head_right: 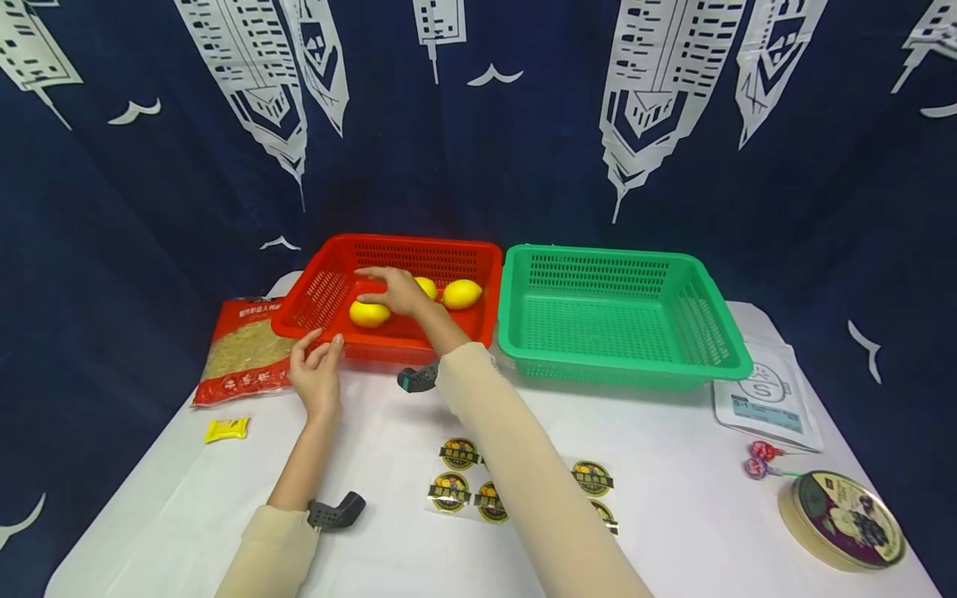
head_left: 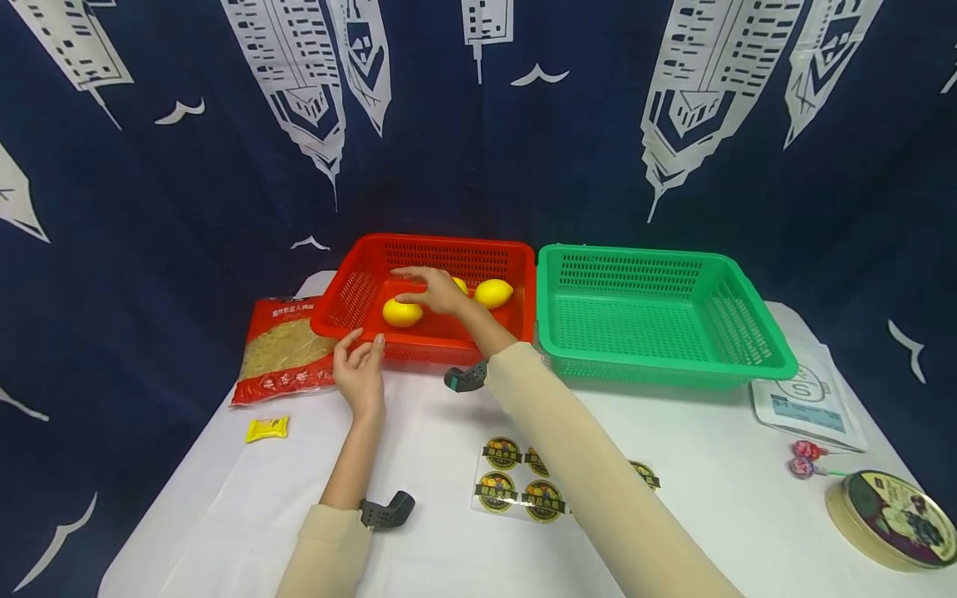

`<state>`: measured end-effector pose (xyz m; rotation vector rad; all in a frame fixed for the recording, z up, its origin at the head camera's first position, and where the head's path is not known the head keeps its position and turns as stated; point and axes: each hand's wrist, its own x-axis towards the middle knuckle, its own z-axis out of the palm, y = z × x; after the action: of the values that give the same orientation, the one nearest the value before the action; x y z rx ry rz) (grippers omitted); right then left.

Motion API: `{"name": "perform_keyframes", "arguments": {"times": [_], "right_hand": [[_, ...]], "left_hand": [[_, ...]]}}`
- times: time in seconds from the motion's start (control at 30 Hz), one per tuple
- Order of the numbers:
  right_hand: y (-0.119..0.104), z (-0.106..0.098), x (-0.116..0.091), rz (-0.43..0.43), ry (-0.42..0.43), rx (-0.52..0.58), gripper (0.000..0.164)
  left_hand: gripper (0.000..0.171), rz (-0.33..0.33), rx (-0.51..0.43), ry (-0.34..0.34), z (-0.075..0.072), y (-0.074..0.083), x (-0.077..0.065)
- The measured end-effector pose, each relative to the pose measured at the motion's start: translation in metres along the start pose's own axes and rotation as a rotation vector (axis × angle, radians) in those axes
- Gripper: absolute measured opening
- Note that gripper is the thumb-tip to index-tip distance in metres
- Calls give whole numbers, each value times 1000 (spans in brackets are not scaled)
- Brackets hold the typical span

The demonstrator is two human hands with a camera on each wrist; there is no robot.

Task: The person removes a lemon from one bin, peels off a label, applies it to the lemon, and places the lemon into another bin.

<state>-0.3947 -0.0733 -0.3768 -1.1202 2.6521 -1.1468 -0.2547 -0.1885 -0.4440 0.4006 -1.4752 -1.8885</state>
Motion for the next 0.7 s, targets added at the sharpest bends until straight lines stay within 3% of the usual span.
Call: {"name": "perform_keyframes", "arguments": {"times": [0.37, 0.57, 0.7], "right_hand": [[-1, 25, 17, 136, -104, -126, 54], [6, 31, 19, 198, -209, -153, 53], [10, 33, 19, 185, -243, -199, 53]], "left_hand": [[46, -12, -29, -24, -2, -1, 1], [43, -13, -14, -38, -1, 15, -6], [44, -9, -6, -38, 0, 23, -11]]}}
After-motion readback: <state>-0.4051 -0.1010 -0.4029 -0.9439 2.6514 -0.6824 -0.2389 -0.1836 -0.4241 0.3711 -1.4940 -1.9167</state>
